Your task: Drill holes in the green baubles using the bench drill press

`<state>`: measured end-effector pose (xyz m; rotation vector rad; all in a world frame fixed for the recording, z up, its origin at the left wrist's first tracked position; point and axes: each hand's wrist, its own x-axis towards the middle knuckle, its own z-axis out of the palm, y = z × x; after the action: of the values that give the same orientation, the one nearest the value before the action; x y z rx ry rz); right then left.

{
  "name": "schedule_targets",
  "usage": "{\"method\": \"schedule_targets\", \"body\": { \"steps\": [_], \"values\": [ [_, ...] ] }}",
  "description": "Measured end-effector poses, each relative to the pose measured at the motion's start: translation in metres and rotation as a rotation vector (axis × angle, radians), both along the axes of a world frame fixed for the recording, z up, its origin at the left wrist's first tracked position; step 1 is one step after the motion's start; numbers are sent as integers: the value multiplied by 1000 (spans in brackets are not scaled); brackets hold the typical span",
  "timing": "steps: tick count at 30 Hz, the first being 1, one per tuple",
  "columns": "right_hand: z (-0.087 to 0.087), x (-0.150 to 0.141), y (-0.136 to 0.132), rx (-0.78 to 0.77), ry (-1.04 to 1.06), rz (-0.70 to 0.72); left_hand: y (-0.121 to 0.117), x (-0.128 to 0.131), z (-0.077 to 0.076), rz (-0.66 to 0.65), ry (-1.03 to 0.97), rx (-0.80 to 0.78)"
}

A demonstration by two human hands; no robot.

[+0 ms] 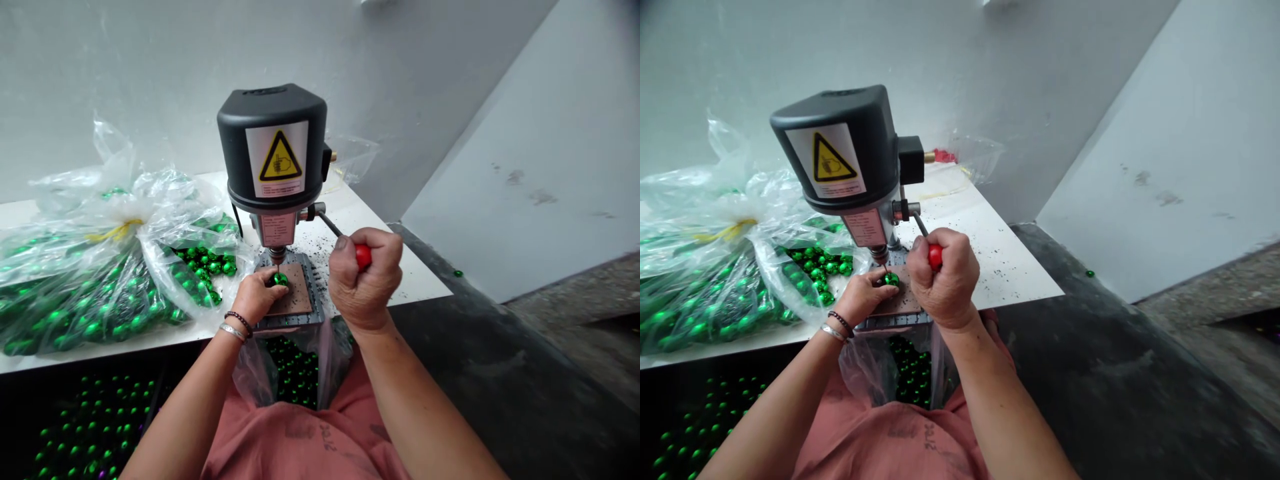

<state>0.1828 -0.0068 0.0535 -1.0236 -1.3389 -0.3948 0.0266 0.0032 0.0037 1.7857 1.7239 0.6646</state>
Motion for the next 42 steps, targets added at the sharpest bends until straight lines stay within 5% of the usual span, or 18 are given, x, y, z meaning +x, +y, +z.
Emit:
{"method": "schedule_targets", "body": {
  "steps": [13, 22, 28, 34, 36, 39, 42],
  "values": [
    [-23, -3, 0, 15, 39, 100, -1, -1, -4, -3, -28, -12],
    [60, 0, 10, -110, 54, 71, -17, -4, 0, 63, -37, 31],
    [65, 1, 13, -154, 84, 126, -52, -26, 17, -187, -110, -113],
    [63, 0, 12, -160, 100, 118, -20, -71, 14, 206, 432, 180],
    [64, 0, 12, -164, 100, 120, -9, -87, 7, 311, 645, 123],
    [63, -1, 11, -143, 99, 139, -5, -97, -3, 276, 803, -26],
    [61, -1, 10, -126, 103, 147, -9, -89, -11, 223, 847, 6]
  ]
}}
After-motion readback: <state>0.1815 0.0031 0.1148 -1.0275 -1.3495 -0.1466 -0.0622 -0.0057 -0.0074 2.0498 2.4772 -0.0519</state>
